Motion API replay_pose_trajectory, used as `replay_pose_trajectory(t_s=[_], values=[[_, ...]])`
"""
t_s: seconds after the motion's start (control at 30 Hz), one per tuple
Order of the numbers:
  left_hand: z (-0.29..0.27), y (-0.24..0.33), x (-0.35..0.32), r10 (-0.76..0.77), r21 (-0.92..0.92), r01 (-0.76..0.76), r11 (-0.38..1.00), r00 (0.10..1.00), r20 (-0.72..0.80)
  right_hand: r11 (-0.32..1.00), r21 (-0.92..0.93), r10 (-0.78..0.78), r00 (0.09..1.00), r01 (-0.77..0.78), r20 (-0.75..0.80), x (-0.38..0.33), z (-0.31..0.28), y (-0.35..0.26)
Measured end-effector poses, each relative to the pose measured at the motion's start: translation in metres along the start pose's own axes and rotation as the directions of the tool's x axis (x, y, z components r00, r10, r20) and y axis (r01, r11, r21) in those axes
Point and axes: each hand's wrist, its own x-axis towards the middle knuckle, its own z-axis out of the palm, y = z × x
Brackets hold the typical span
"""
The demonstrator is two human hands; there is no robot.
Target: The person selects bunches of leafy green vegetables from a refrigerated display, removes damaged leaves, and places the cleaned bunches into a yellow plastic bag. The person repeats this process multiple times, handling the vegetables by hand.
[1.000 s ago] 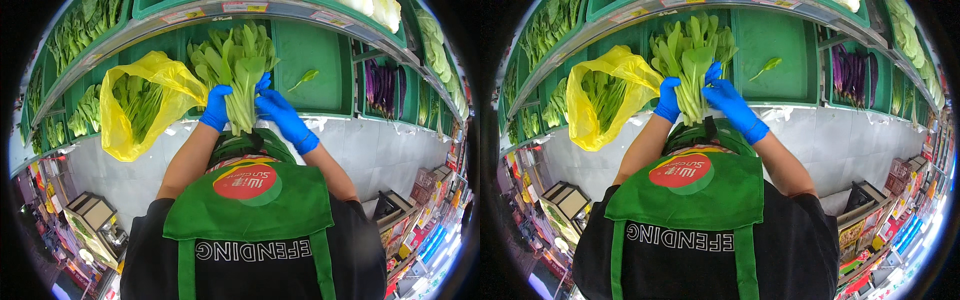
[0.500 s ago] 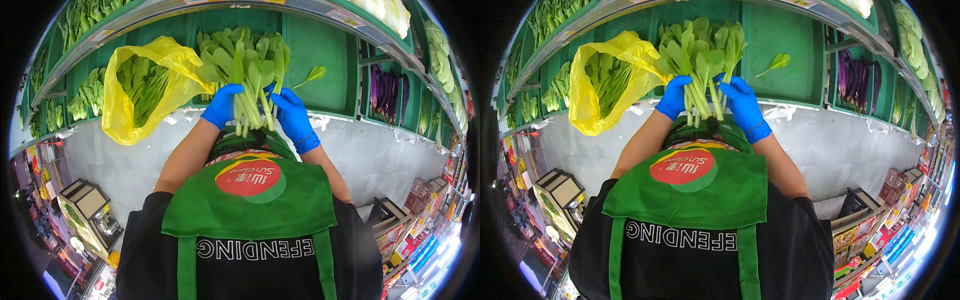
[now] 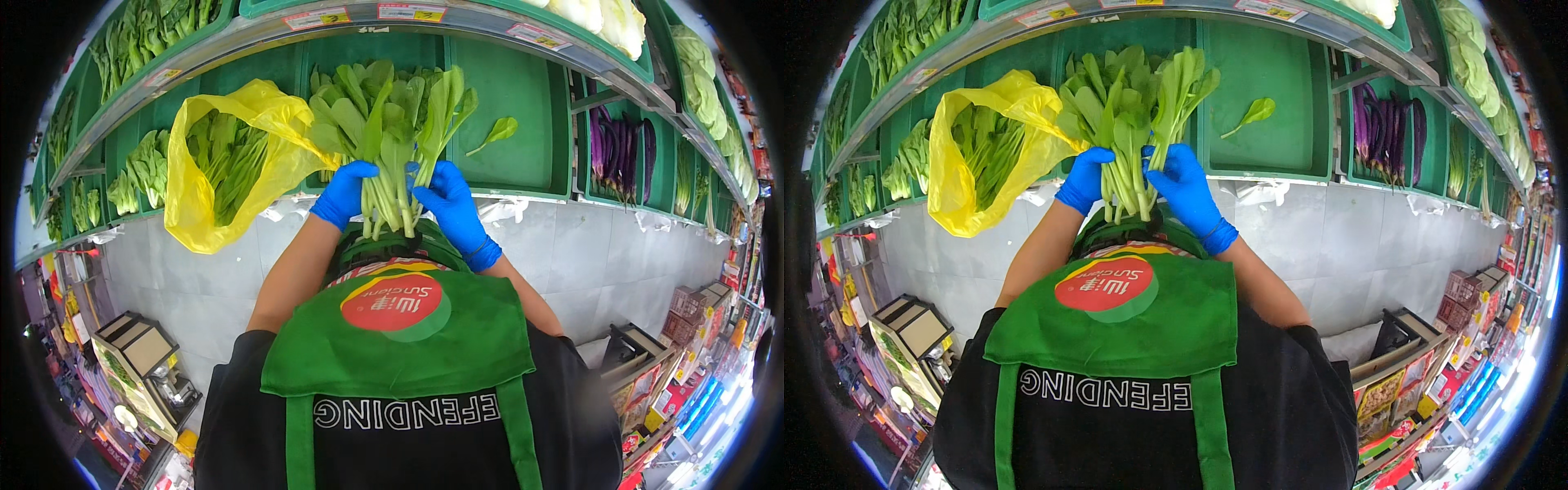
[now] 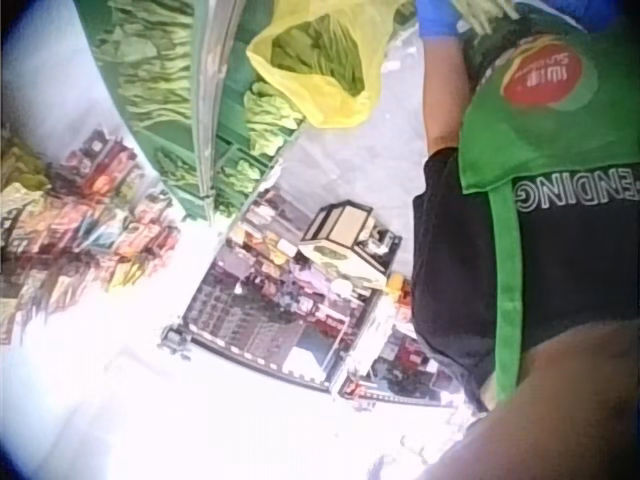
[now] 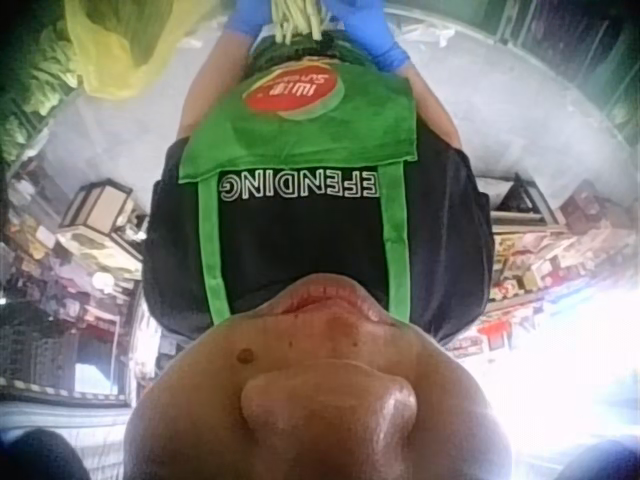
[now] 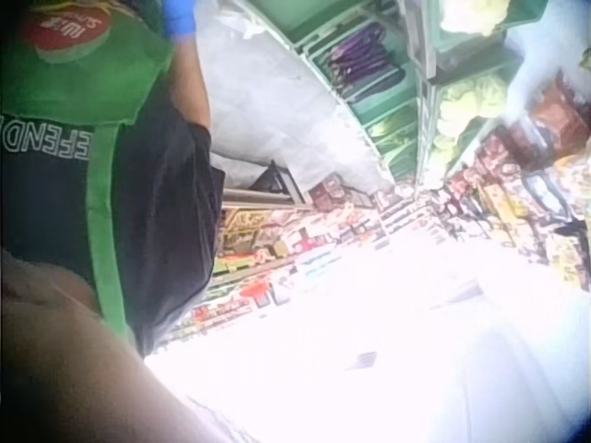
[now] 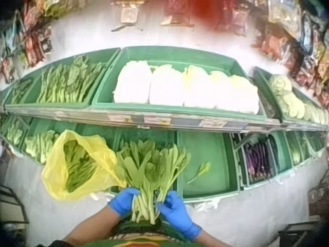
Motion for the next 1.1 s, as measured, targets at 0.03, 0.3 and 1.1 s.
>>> replay_pose_trajectory(t_s=[0.03, 0.3, 1.1], values=[[0.000, 0.001, -0.002, -0.011, 0.027, 0.012, 1.000, 1.000, -0.027, 1.000, -0.012, 0.015, 1.000, -0.015, 0.010, -0.002, 0.003, -0.004], [-0.001, -0.008, -0.006, -0.021, 0.015, 0.023, 1.000, 0.993, -0.119, 0.980, -0.181, 0.075, 0.997, -0.078, -0.026, -0.001, 0.009, 0.009], [-0.009, 0.027, -0.117, 0.316, 0.075, -0.309, 0.948, 0.942, -0.112, 0.997, 0.046, 0.060, 0.998, -0.059, -0.023, 0.112, -0.002, 0.108]])
